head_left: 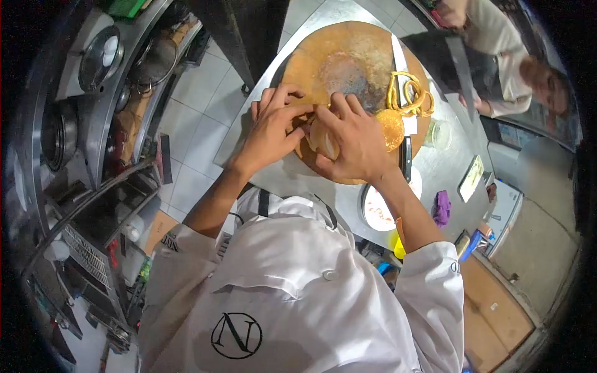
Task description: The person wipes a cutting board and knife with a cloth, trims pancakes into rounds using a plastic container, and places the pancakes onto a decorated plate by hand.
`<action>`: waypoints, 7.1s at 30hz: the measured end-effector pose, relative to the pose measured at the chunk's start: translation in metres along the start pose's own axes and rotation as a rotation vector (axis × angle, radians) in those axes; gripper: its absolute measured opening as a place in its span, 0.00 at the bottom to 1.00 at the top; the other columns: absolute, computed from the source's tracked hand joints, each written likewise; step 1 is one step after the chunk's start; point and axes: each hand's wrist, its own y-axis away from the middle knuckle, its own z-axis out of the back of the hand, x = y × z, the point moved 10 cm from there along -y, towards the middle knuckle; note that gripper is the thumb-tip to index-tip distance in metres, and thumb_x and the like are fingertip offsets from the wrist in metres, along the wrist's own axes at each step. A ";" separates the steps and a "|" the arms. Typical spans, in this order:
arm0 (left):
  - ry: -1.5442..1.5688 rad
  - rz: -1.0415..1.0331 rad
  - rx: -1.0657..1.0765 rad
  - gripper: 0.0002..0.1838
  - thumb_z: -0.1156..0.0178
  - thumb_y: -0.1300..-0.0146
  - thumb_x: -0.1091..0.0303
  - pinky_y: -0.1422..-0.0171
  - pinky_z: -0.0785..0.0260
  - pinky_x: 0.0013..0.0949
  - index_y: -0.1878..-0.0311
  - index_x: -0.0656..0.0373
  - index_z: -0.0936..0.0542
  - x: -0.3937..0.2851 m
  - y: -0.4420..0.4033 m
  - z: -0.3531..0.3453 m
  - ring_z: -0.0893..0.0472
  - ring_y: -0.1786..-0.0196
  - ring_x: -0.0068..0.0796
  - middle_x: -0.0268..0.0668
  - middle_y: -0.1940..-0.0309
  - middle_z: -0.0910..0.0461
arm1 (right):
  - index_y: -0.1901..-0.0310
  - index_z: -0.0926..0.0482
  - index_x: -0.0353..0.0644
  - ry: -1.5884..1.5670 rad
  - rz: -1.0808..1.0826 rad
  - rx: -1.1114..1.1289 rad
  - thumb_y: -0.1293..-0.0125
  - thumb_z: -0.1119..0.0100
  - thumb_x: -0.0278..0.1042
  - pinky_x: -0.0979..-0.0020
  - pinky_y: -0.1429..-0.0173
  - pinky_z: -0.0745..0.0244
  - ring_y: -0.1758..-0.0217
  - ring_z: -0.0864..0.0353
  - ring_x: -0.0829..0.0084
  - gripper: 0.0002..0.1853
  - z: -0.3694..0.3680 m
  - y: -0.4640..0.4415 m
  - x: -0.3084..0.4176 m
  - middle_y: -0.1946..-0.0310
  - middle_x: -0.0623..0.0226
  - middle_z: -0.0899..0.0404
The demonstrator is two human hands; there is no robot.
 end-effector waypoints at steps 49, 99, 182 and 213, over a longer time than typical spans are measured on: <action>-0.395 -0.426 0.274 0.57 0.18 0.37 0.45 0.18 0.37 0.59 0.13 0.62 0.36 -0.119 -0.013 -0.047 0.29 0.22 0.62 0.53 0.20 0.30 | 0.47 0.10 0.51 0.267 -0.171 -0.094 0.36 0.28 0.34 0.55 0.29 0.28 0.27 0.22 0.62 0.15 -0.003 0.027 -0.107 0.38 0.66 0.20; -0.166 -0.258 0.187 0.58 0.13 0.48 0.65 0.19 0.29 0.56 0.14 0.60 0.34 -0.119 -0.020 -0.034 0.24 0.25 0.62 0.54 0.26 0.26 | 0.42 0.18 0.35 -0.346 -0.357 -0.472 0.28 0.35 0.25 0.58 0.40 0.16 0.46 0.10 0.56 0.15 0.109 0.125 -0.136 0.51 0.54 0.11; 0.222 -0.002 0.076 0.26 0.32 0.17 0.58 0.45 0.16 0.40 0.30 0.72 0.18 -0.091 -0.075 -0.116 0.11 0.47 0.44 0.52 0.42 0.15 | 0.30 0.19 0.35 -0.598 -0.784 -0.639 0.23 0.31 0.26 0.65 0.49 0.12 0.53 0.07 0.66 0.22 0.015 0.178 -0.157 0.50 0.56 0.09; 0.557 0.145 0.337 0.20 0.30 0.17 0.62 0.38 0.19 0.38 0.34 0.67 0.16 -0.102 -0.076 -0.119 0.11 0.41 0.31 0.41 0.45 0.11 | 0.45 0.17 0.39 -1.525 -0.817 -0.717 0.21 0.24 0.31 0.78 0.53 0.20 0.57 0.15 0.86 0.11 -0.014 0.201 -0.122 0.55 0.72 0.11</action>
